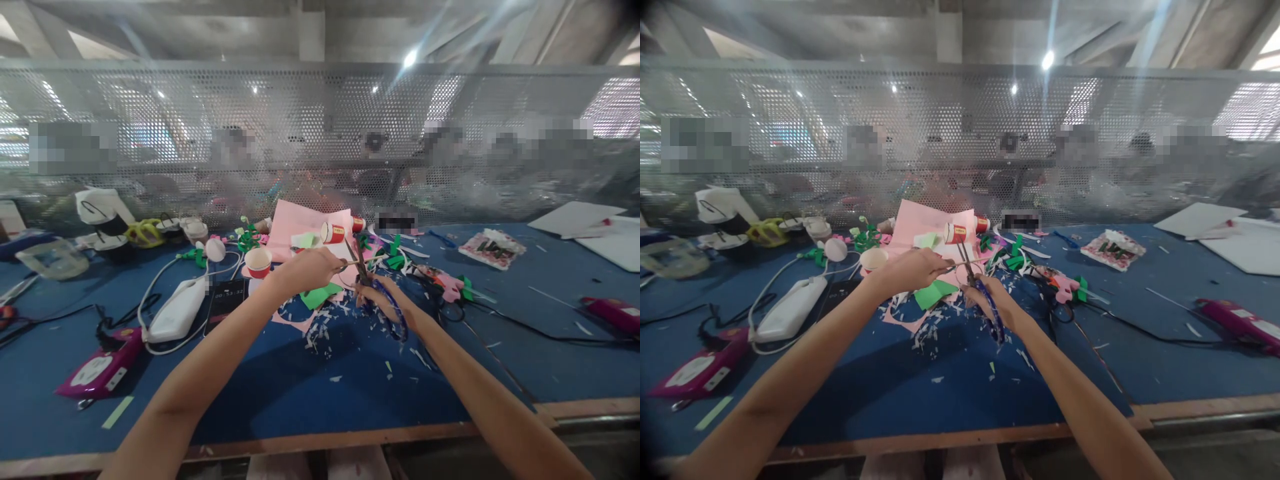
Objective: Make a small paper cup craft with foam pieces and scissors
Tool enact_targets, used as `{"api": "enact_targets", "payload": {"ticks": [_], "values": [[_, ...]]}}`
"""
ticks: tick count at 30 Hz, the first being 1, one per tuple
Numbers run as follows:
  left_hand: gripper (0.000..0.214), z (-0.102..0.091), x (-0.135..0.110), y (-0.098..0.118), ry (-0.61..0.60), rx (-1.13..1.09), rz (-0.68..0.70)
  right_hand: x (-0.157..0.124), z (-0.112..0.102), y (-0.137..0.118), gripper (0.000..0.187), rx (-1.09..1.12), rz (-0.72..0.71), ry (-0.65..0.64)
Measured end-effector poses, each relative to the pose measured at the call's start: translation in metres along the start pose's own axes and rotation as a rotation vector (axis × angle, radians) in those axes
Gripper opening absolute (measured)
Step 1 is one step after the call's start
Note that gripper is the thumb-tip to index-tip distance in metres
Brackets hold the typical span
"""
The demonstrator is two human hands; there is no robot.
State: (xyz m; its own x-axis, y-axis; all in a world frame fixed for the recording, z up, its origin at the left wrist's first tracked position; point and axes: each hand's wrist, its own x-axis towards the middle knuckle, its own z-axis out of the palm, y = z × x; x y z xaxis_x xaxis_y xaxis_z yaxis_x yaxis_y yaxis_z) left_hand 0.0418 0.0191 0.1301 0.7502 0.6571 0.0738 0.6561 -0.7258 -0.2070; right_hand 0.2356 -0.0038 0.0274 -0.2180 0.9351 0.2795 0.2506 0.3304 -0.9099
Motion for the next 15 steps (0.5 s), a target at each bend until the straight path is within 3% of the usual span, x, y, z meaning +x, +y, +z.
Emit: {"api": "enact_targets", "payload": {"ticks": [6, 15], "values": [[0.035, 0.0, 0.0, -0.002, 0.029, -0.143, 0.0, 0.0, 0.001, 0.011, 0.007, -0.051, -0.047, 0.025], [0.033, 0.002, 0.003, -0.003, 0.106, -0.274, 0.041, 0.006, 0.001, 0.018, 0.009, -0.093, -0.085, 0.065]]}}
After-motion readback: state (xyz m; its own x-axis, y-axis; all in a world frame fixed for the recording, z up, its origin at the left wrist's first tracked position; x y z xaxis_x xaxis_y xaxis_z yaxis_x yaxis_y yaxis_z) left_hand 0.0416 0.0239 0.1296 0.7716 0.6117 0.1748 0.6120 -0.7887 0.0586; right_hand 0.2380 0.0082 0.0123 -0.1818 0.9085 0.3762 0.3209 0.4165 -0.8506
